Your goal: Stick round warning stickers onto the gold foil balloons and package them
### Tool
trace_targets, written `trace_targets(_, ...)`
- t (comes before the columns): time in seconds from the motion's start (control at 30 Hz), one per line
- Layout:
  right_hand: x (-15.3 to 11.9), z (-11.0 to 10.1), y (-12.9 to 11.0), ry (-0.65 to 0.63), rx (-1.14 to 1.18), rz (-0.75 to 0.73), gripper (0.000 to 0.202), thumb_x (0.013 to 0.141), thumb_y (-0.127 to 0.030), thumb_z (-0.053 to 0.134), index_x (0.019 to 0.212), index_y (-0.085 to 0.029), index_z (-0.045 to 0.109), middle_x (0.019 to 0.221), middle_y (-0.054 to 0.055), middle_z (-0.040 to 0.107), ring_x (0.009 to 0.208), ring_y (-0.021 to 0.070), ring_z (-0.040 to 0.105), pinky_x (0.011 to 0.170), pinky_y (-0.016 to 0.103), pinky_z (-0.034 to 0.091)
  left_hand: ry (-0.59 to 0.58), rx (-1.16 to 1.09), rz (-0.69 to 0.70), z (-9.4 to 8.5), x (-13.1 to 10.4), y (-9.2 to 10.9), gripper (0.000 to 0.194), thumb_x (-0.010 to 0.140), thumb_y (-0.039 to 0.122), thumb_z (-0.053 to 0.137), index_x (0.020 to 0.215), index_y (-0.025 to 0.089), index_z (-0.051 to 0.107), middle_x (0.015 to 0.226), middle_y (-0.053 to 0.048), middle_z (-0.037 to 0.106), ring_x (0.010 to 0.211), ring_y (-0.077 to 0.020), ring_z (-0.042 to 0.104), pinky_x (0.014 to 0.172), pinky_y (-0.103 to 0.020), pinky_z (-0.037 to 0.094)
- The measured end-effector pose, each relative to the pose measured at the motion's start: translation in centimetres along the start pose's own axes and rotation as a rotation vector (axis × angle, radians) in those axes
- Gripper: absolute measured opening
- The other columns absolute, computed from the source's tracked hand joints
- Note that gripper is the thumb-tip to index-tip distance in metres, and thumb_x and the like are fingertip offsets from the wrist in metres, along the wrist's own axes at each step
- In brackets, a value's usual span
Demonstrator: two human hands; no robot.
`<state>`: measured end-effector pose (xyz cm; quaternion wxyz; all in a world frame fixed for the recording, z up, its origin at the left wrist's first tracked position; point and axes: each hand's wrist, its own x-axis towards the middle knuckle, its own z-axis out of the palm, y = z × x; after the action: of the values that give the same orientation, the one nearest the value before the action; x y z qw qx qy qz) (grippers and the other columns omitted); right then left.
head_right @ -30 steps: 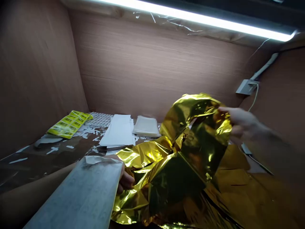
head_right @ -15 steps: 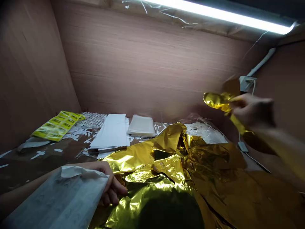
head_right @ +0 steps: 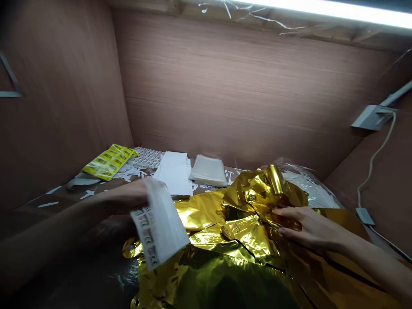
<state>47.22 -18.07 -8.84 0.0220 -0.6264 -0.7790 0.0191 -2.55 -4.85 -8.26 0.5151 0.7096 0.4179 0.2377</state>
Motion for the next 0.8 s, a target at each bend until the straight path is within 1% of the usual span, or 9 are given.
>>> trace_targets(0.13,0.9,-1.0,-0.4,-0.007,0.001,0.009,0.06,0.089,-0.056,0.068,0.14,-0.025,0.068,0.138,0.013,0.069,0.124,0.0434,0.066,0.104,0.059,0.056,0.045,0.171,0.011,0.5,0.5,0.0,0.018,0.066,0.031,0.071,0.063,0.015,0.065,0.058,0.0,0.059,0.051,-0.0134,0.053,0.044,-0.022,0.032)
trace_targets(0.23,2.1,-2.5,-2.7,0.262,-0.041,-0.01,0.045,0.093,-0.047,0.068,0.131,-0.024,0.075,0.127,0.015,0.075,0.113,0.0414,0.073,0.095,0.054,0.06,0.067,0.244,0.014,1.2,0.4,-0.3,0.022,0.067,0.034,0.068,0.057,0.016,0.06,0.055,0.0,0.055,0.051,-0.0135,0.05,0.042,-0.022,0.028)
trace_targets(0.33,2.3,-3.5,-9.0,0.658,-0.008,-0.114,0.031,0.096,-0.036,0.067,0.124,-0.026,0.077,0.121,0.015,0.078,0.109,0.0384,0.075,0.092,0.052,0.06,0.058,0.267,0.006,1.8,0.2,-0.7,0.025,0.069,0.036,0.067,0.056,0.016,0.06,0.055,-0.001,0.055,0.05,-0.0139,0.051,0.042,-0.023,0.029)
trace_targets(0.4,1.5,-3.3,-14.9,0.777,0.028,-0.255,0.036,0.096,-0.032,0.066,0.132,-0.03,0.071,0.126,0.011,0.076,0.112,0.0353,0.074,0.094,0.052,0.061,0.043,0.274,-0.004,2.2,0.2,-1.1,0.026,0.071,0.037,0.066,0.056,0.016,0.062,0.055,-0.002,0.058,0.049,-0.0139,0.051,0.041,-0.023,0.03)
trace_targets(0.5,0.5,-1.6,-23.2,0.66,-0.066,-0.686,0.051,0.092,-0.028,0.073,0.142,-0.023,0.064,0.14,0.011,0.069,0.125,0.0341,0.067,0.094,0.046,0.065,0.023,0.283,0.002,3.1,0.0,-1.2,0.025,0.071,0.037,0.068,0.062,0.013,0.07,0.057,-0.003,0.061,0.048,-0.0135,0.052,0.041,-0.023,0.032)
trace_targets(0.57,0.8,-0.1,-26.5,0.601,-0.096,-0.81,0.047,0.094,-0.022,0.071,0.138,-0.034,0.065,0.14,0.0,0.069,0.127,0.0255,0.067,0.099,0.037,0.064,0.011,0.284,0.059,3.8,-0.3,-0.9,0.026,0.071,0.037,0.071,0.07,0.012,0.076,0.06,-0.003,0.062,0.051,-0.0131,0.051,0.044,-0.022,0.032)
trace_targets(0.6,1.2,0.6,-27.4,0.594,-0.11,-0.855,0.046,0.094,-0.017,0.068,0.138,-0.031,0.064,0.141,0.003,0.068,0.127,0.0276,0.067,0.097,0.039,0.065,-0.006,0.279,0.105,4.2,-0.5,-0.8,0.026,0.071,0.037,0.073,0.073,0.012,0.077,0.061,-0.002,0.063,0.053,-0.013,0.052,0.046,-0.022,0.033)
trace_targets(0.7,3.0,1.9,-27.3,0.457,-0.069,-0.624,0.056,0.092,-0.022,0.067,0.146,-0.017,0.055,0.15,0.018,0.059,0.135,0.0419,0.058,0.104,0.062,0.057,-0.087,0.236,0.267,5.1,-1.0,-0.4,0.024,0.072,0.036,0.076,0.075,0.013,0.076,0.067,0.0,0.064,0.061,-0.0124,0.052,0.054,-0.022,0.038)
trace_targets(0.8,4.4,2.8,-25.6,0.396,0.132,-0.435,0.071,0.087,-0.028,0.072,0.15,-0.015,0.043,0.15,0.022,0.055,0.139,0.0418,0.052,0.111,0.068,0.047,-0.136,0.175,0.372,5.8,-1.2,-0.8,0.027,0.071,0.036,0.081,0.081,0.012,0.075,0.067,0.002,0.062,0.061,-0.0109,0.05,0.054,-0.021,0.038)
